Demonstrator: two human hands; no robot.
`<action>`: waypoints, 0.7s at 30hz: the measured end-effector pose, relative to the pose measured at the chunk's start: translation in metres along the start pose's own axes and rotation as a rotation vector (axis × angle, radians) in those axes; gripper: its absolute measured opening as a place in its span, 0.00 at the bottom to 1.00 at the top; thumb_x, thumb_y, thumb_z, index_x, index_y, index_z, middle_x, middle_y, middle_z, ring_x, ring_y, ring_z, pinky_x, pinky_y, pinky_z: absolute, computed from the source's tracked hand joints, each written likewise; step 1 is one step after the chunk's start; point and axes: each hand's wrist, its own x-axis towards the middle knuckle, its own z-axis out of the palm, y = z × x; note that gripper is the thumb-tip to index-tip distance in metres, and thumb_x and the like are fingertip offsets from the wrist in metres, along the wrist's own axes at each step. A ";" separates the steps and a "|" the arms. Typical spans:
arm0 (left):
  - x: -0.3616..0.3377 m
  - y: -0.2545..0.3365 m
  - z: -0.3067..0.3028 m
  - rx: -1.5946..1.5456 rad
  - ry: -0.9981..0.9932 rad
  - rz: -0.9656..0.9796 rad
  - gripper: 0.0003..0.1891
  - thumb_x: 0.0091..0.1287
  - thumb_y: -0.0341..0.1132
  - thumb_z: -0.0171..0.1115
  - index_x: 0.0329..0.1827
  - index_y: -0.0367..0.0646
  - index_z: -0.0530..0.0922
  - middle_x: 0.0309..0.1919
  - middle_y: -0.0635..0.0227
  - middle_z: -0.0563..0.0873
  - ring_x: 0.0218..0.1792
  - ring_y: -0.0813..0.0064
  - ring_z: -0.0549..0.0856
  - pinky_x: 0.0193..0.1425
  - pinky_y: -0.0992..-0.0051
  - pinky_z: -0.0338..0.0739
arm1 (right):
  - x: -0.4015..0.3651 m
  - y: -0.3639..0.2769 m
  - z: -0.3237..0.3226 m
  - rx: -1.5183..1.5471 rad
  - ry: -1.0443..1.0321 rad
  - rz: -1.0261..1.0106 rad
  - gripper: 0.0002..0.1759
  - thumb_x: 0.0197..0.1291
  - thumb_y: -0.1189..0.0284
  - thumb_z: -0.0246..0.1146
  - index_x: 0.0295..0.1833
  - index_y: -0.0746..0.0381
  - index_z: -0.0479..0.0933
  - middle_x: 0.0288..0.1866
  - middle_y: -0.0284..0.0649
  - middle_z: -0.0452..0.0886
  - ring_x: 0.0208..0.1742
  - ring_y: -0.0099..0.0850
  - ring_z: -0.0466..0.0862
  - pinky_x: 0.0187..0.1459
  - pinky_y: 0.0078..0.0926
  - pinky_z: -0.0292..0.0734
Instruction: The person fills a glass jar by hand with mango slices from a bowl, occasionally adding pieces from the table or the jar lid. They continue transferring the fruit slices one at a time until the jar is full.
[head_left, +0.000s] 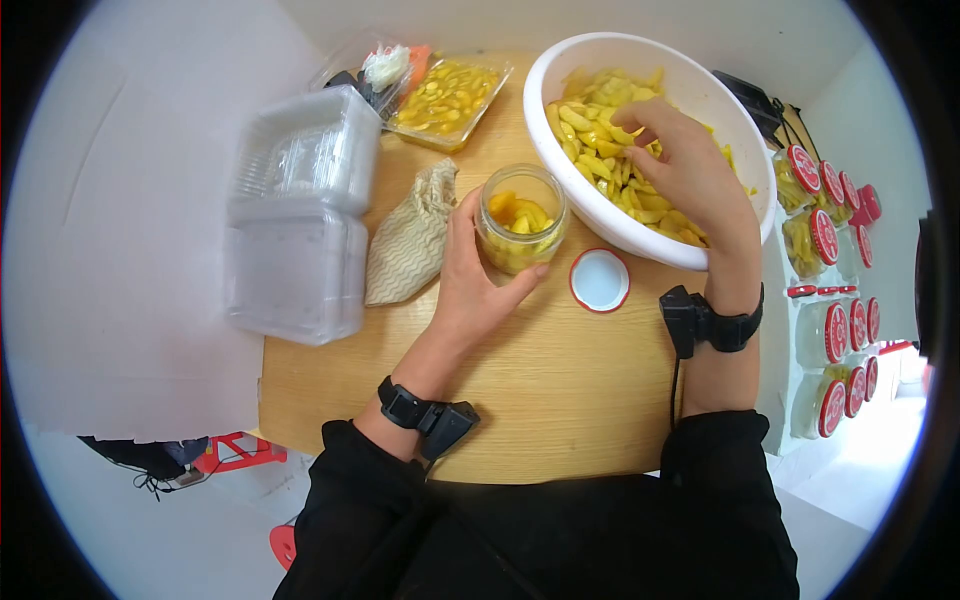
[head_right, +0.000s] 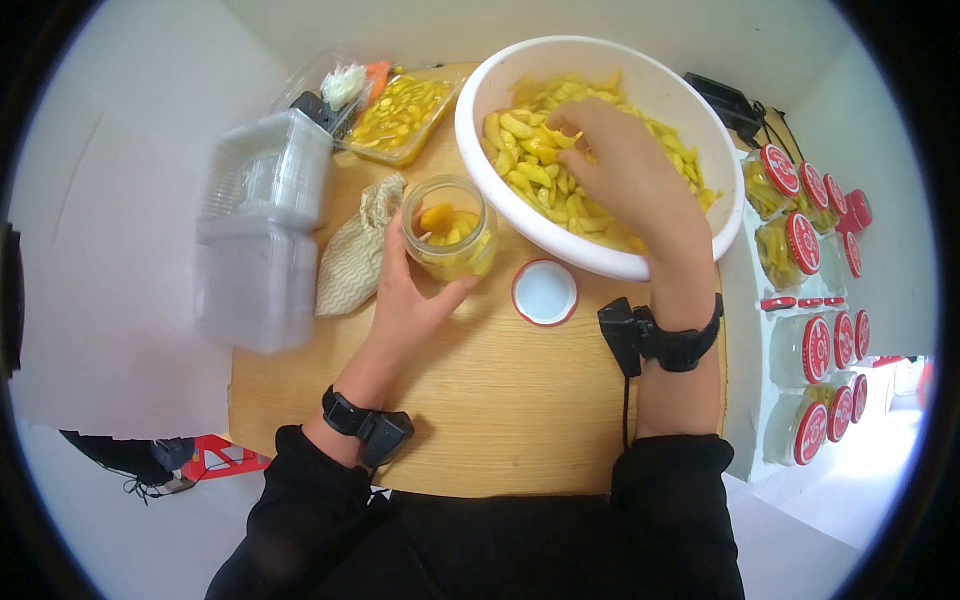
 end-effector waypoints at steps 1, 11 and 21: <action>0.000 -0.001 0.000 -0.005 -0.001 -0.001 0.50 0.55 0.34 0.82 0.79 0.37 0.59 0.69 0.50 0.71 0.71 0.54 0.74 0.77 0.59 0.68 | 0.000 0.001 -0.001 -0.004 -0.008 0.006 0.15 0.65 0.74 0.65 0.57 0.62 0.82 0.53 0.47 0.87 0.56 0.46 0.85 0.60 0.42 0.78; 0.000 -0.004 0.000 0.013 -0.012 -0.007 0.51 0.54 0.34 0.83 0.78 0.36 0.59 0.68 0.50 0.72 0.71 0.52 0.73 0.76 0.59 0.68 | -0.013 0.001 -0.043 -0.127 -0.204 0.283 0.18 0.66 0.70 0.67 0.61 0.60 0.81 0.52 0.49 0.88 0.54 0.46 0.87 0.57 0.41 0.81; 0.000 -0.010 0.001 -0.033 -0.042 -0.045 0.51 0.55 0.34 0.83 0.79 0.38 0.59 0.67 0.51 0.71 0.70 0.53 0.74 0.76 0.58 0.69 | -0.029 0.031 -0.077 -0.470 -0.106 0.519 0.19 0.64 0.61 0.69 0.55 0.61 0.83 0.45 0.51 0.88 0.46 0.45 0.88 0.50 0.42 0.82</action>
